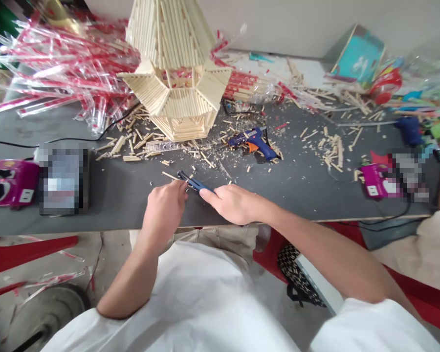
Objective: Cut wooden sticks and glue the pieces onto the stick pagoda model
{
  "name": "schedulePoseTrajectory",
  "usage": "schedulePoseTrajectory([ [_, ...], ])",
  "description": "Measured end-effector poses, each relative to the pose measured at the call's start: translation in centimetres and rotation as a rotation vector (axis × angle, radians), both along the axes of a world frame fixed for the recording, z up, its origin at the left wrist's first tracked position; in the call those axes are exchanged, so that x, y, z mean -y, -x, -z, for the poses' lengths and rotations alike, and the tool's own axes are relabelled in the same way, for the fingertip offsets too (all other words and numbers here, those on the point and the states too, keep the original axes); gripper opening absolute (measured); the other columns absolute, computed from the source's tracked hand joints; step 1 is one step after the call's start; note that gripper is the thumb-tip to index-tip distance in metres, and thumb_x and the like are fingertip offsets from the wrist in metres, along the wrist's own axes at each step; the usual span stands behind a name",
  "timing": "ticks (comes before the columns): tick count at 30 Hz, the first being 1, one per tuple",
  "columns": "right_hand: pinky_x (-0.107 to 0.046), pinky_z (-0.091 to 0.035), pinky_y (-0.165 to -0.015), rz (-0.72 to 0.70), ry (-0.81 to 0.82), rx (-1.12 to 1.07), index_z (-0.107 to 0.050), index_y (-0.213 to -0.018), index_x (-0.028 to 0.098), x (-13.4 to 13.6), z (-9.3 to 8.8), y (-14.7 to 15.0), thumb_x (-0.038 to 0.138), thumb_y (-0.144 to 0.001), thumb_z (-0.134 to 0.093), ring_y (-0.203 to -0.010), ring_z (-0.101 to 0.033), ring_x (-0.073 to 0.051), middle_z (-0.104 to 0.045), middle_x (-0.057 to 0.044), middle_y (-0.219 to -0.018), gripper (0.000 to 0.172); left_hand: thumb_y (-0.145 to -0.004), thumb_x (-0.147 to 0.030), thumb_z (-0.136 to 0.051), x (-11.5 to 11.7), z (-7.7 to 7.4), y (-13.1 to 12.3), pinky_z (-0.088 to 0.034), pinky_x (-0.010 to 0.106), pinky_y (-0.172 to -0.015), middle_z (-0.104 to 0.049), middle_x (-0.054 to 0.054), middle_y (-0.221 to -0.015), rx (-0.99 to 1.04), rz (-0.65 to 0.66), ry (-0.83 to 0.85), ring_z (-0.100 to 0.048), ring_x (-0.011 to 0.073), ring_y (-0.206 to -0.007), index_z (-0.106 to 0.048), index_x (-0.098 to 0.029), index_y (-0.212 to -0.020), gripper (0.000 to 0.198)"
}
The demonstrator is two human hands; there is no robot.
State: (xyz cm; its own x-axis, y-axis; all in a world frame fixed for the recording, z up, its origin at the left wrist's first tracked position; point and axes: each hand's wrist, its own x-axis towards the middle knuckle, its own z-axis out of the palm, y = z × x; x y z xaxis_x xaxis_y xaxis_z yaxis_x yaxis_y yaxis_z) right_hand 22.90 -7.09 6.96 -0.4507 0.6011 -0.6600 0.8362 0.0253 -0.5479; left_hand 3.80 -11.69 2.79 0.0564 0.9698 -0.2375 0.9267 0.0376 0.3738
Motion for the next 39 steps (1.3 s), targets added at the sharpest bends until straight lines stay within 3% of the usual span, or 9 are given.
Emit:
schedulePoseTrajectory([
  [9,-0.031,-0.033,-0.066,-0.054,-0.04,0.053,-0.06,-0.077,0.02,0.1,-0.1,0.3,0.059,-0.111,-0.025,-0.067,-0.06,-0.018,-0.068,-0.006,-0.071,0.063,-0.108,-0.015,-0.041,0.3,-0.3,-0.1,-0.042,0.032,-0.069,-0.079,0.01,-0.097,-0.025,0.012,0.026,-0.076,0.0255,-0.086,-0.065,-0.017,-0.107,0.024],
  [12,-0.031,-0.032,-0.067,-0.034,-0.126,0.063,-0.059,-0.075,0.021,0.4,0.2,0.3,0.059,-0.112,-0.023,-0.07,-0.061,-0.019,-0.069,-0.007,-0.072,0.064,-0.109,-0.015,-0.04,0.3,-0.4,0.0,-0.042,0.031,-0.07,-0.079,0.011,-0.098,-0.019,-0.01,0.002,-0.076,0.0247,-0.086,-0.066,-0.017,-0.109,0.027],
  [17,-0.032,-0.028,-0.066,-0.078,-0.205,0.098,-0.055,-0.074,0.022,0.6,-0.3,-0.2,0.056,-0.111,-0.031,-0.066,-0.057,-0.018,-0.067,-0.005,-0.071,0.056,-0.112,-0.023,-0.039,0.6,-0.7,0.8,-0.041,0.032,-0.068,-0.078,0.008,-0.089,0.022,0.012,-0.029,-0.074,0.0239,-0.08,-0.068,-0.018,-0.107,0.03],
  [21,-0.032,-0.027,-0.064,-0.007,-0.219,0.109,-0.05,-0.072,0.024,1.1,-0.9,-1.7,0.057,-0.111,-0.031,-0.062,-0.05,-0.016,-0.062,-0.001,-0.067,0.054,-0.112,-0.033,-0.042,0.6,-0.7,2.3,-0.041,0.03,-0.067,-0.078,0.006,-0.088,0.029,-0.038,-0.065,-0.074,0.0224,-0.08,-0.07,-0.022,-0.107,0.03],
  [26,-0.032,-0.03,-0.067,0.097,-0.363,0.167,-0.049,-0.078,0.024,2.7,0.0,-4.6,0.057,-0.111,-0.031,-0.068,-0.055,-0.019,-0.065,-0.002,-0.073,0.05,-0.111,-0.04,-0.044,-2.3,-0.7,4.4,-0.04,0.03,-0.068,-0.078,0.006,-0.1,-0.068,-0.056,-0.187,-0.074,0.0235,-0.09,-0.072,-0.025,-0.112,0.032],
  [32,-0.036,-0.033,-0.069,0.22,-0.625,0.544,-0.059,-0.1,0.021,4.4,2.6,-8.1,0.052,-0.109,-0.038,-0.084,-0.068,-0.03,-0.072,-0.012,-0.095,0.039,-0.108,-0.034,-0.046,-6.6,-0.8,4.9,-0.045,0.031,-0.07,-0.076,0.01,-0.104,-0.24,0.099,-0.138,-0.075,0.0274,-0.094,-0.076,-0.022,-0.111,0.032],
  [39,-0.038,-0.042,-0.076,0.272,-0.835,0.761,-0.06,-0.106,0.018,6.3,4.8,-12.2,0.054,-0.108,-0.04,-0.093,-0.069,-0.034,-0.07,-0.015,-0.097,0.041,-0.11,-0.035,-0.041,-7.4,0.4,3.8,-0.052,0.034,-0.076,-0.078,0.012,-0.111,-0.243,0.135,-0.166,-0.077,0.0299,-0.097,-0.072,-0.022,-0.131,0.039],
])
